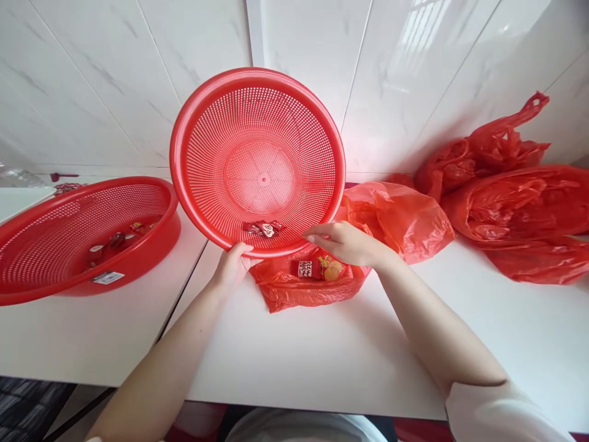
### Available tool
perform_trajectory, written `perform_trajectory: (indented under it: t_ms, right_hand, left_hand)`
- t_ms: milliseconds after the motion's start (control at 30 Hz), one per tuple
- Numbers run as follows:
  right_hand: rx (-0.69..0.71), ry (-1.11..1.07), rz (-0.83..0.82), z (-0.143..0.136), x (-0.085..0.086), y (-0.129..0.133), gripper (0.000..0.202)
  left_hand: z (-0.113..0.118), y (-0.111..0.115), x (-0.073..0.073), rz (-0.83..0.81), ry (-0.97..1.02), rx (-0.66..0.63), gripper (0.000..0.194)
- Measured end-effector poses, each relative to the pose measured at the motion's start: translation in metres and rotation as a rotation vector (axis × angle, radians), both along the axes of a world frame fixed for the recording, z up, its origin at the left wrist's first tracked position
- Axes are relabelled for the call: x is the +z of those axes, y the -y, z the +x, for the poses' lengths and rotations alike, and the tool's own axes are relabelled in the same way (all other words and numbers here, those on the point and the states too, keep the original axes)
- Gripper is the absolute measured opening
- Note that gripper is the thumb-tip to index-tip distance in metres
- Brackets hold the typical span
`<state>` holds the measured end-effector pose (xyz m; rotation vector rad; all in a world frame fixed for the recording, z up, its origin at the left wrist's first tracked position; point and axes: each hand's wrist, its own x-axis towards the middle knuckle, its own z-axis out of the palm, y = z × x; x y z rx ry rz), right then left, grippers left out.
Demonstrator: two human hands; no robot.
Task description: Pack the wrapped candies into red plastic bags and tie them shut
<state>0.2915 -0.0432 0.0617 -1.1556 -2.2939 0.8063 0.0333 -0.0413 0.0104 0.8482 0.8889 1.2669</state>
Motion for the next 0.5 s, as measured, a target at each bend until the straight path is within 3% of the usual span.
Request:
perform_trajectory:
  t_ms: [233,367,500]
  right_hand:
    - [-0.116,0.126,0.253,-0.010,-0.016,-0.007,0.034]
    - [-0.044,0.259,0.169,-0.013,-0.025,-0.008,0.043]
    - [0.026,0.210,0.127,-0.013,-0.028,-0.010,0.039]
  left_hand:
    - [0.006,0.012,-0.002,-0.061,-0.015,-0.210,0.024]
    - [0.007,0.018,-0.006,-0.079,-0.047,-0.246,0.021]
    - [0.008,0.017,-0.005,-0.085,-0.073,-0.213,0.017]
